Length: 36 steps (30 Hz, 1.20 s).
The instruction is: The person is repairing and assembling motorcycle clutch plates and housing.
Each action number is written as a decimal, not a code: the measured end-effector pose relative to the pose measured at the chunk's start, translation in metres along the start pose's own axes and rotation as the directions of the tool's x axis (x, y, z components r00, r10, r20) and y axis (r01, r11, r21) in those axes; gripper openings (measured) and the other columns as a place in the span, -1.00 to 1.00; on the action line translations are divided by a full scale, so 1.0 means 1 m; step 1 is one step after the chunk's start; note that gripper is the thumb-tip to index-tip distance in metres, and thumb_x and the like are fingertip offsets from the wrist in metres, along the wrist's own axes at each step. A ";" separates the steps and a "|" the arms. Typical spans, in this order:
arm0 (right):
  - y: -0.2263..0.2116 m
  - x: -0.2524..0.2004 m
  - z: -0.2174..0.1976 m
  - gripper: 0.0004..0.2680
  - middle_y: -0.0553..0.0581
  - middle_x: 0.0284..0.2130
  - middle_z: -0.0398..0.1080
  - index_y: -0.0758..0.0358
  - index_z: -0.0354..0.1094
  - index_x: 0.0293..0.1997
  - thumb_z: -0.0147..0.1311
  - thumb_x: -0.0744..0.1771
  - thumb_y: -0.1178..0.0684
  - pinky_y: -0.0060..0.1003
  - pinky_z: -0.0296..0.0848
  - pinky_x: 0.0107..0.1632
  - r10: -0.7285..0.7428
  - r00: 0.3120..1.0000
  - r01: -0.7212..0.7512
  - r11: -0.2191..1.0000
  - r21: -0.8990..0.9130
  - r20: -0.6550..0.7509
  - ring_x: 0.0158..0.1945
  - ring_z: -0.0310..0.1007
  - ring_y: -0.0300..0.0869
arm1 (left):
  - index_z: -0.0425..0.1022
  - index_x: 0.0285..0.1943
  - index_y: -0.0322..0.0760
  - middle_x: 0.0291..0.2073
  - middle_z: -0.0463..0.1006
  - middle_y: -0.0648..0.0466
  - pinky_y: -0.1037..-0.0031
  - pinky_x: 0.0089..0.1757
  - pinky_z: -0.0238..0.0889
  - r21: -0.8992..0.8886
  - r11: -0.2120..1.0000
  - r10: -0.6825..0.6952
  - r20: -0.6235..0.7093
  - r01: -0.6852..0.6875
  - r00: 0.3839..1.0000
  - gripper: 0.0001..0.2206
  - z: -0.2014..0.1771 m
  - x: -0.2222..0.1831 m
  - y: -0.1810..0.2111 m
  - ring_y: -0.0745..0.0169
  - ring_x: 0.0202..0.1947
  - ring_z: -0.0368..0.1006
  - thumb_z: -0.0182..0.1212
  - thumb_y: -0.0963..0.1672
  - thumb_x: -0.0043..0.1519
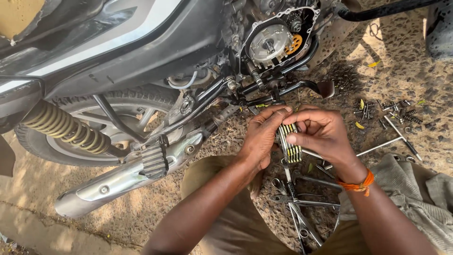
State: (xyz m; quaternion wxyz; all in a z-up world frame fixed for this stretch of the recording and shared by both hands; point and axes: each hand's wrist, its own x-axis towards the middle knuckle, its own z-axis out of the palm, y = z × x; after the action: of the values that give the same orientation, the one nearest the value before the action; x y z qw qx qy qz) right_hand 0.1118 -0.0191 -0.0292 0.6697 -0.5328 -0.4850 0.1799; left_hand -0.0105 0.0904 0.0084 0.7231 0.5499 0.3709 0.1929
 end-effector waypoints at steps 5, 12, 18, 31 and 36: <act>0.007 -0.001 -0.001 -0.83 -0.14 -0.49 0.23 0.26 0.58 -0.13 0.37 0.24 0.17 -0.51 -0.03 -0.47 0.106 0.993 -0.114 0.978 0.172 0.058 -0.51 -0.01 -0.49 | 0.60 0.12 -0.23 -0.14 0.62 -0.01 0.27 -0.18 0.43 0.014 0.999 0.039 0.039 -0.040 0.998 -0.65 -0.008 0.007 -0.014 0.17 -0.08 0.50 0.23 0.02 0.29; 0.013 0.001 -0.015 -0.67 -0.13 -0.65 0.24 0.17 0.58 0.08 0.42 0.21 0.11 -0.46 0.08 -0.56 0.140 0.963 -0.247 0.805 0.540 0.232 -0.61 0.08 -0.42 | 0.55 0.13 -0.13 -0.15 0.58 0.07 0.11 -0.30 0.51 0.019 0.994 -0.106 -0.001 0.106 0.994 -0.59 -0.007 0.002 0.008 0.14 -0.13 0.51 0.16 0.09 0.22; -0.008 0.002 -0.011 -0.67 -0.18 -0.53 0.14 0.07 0.60 -0.07 0.49 0.11 0.08 -0.42 0.16 -0.42 0.055 0.936 -0.066 0.998 0.022 0.347 -0.46 0.15 -0.42 | 0.55 0.04 -0.20 -0.23 0.52 0.00 0.10 -0.44 0.48 -0.131 0.975 -0.175 0.054 0.181 0.983 -0.58 -0.014 0.005 0.001 0.09 -0.33 0.52 0.24 0.11 0.21; -0.001 0.004 -0.018 -0.60 -0.15 -0.48 0.28 0.03 0.54 -0.01 0.49 0.10 0.11 -0.44 0.18 -0.43 0.014 0.935 -0.103 0.966 0.237 0.353 -0.44 0.21 -0.41 | 0.46 0.08 -0.20 -0.23 0.54 -0.07 -0.14 -0.34 0.55 -0.247 0.932 -0.233 0.154 0.266 0.960 -0.58 -0.021 0.016 -0.001 0.04 -0.33 0.57 0.16 0.12 0.26; -0.002 0.003 -0.019 -0.65 -0.14 -0.51 0.22 0.06 0.61 -0.07 0.51 0.09 0.12 -0.42 0.18 -0.37 -0.057 0.928 0.038 0.998 0.058 0.369 -0.40 0.18 -0.38 | 0.43 0.06 -0.15 -0.23 0.55 -0.05 -0.24 -0.35 0.51 -0.387 0.860 -0.254 0.240 0.332 0.937 -0.58 -0.029 0.022 -0.007 0.01 -0.34 0.58 0.19 0.13 0.23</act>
State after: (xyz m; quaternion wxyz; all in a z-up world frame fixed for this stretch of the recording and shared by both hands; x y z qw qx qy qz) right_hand 0.1289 -0.0277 -0.0258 0.5833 -0.4606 -0.6109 0.2728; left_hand -0.0188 0.1226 -0.0084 0.8760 0.3327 0.3331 0.1051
